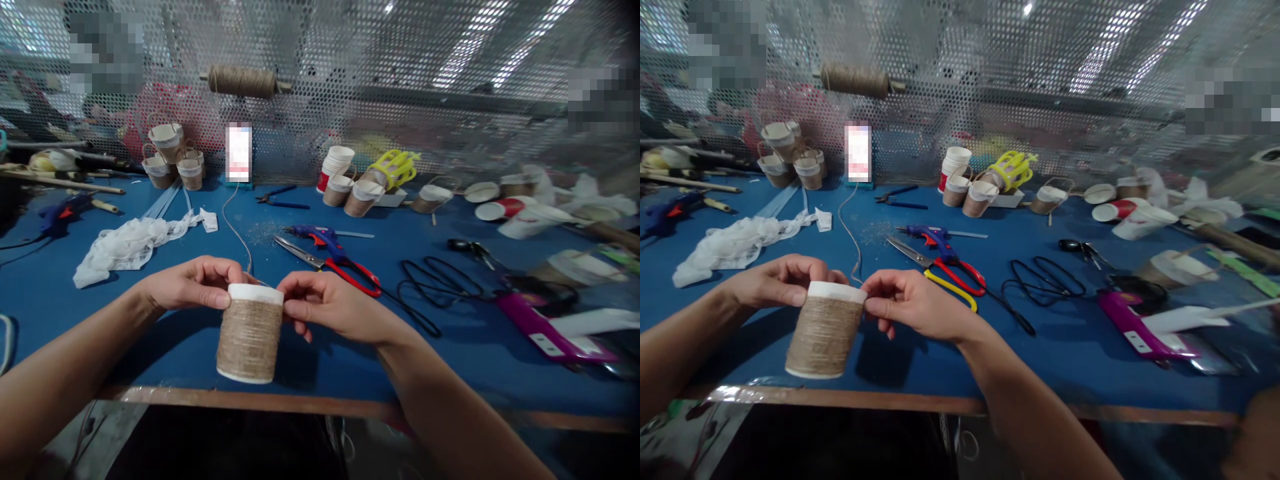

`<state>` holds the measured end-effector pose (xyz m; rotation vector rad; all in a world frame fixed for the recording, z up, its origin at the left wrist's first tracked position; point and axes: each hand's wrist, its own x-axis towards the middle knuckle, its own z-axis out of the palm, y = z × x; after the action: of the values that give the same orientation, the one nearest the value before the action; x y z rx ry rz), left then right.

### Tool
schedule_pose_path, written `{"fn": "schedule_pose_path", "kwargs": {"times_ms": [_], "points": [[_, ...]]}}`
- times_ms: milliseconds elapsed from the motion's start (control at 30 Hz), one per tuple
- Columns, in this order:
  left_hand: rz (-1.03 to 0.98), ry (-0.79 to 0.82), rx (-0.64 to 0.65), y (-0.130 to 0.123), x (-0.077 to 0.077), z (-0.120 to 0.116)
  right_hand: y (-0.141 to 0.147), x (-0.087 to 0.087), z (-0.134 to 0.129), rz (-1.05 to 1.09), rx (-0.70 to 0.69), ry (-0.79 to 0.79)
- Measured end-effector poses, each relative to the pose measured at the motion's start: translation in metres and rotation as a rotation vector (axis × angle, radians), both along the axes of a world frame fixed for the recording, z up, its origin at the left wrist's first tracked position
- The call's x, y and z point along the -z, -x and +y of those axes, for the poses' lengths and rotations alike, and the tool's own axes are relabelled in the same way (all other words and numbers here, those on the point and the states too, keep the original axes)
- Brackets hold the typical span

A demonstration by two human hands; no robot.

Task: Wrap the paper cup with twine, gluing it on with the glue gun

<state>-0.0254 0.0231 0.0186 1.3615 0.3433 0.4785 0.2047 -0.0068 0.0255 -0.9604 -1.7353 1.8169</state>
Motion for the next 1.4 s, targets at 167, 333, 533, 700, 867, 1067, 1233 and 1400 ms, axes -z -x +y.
{"fn": "schedule_pose_path", "kwargs": {"times_ms": [167, 333, 533, 700, 867, 1067, 1233, 1400], "points": [[0.000, -0.012, -0.074, -0.003, 0.008, 0.007, -0.003, -0.004, -0.001, -0.066, 0.040, -0.060], [0.093, 0.074, -0.266, -0.005, 0.018, 0.013, -0.003, -0.007, 0.000, -0.114, 0.116, -0.151], [0.147, 0.134, -0.320, -0.008, 0.016, 0.010, -0.002, -0.003, 0.002, -0.165, 0.243, -0.268], [0.109, 0.082, -0.340, -0.022, 0.020, -0.003, 0.005, 0.001, 0.001, -0.185, 0.276, -0.366], [0.110, 0.139, -0.422, -0.039, 0.030, -0.013, 0.011, 0.005, -0.002, -0.160, 0.357, -0.392], [0.041, 0.243, -0.338, -0.040, 0.033, -0.014, 0.011, 0.004, -0.002, -0.132, 0.374, -0.360], [0.010, 0.260, -0.317, -0.040, 0.031, -0.016, 0.009, 0.003, -0.001, -0.129, 0.346, -0.279], [0.062, 0.226, -0.400, -0.040, 0.031, -0.014, 0.008, 0.001, -0.003, -0.093, 0.327, -0.260]]}}
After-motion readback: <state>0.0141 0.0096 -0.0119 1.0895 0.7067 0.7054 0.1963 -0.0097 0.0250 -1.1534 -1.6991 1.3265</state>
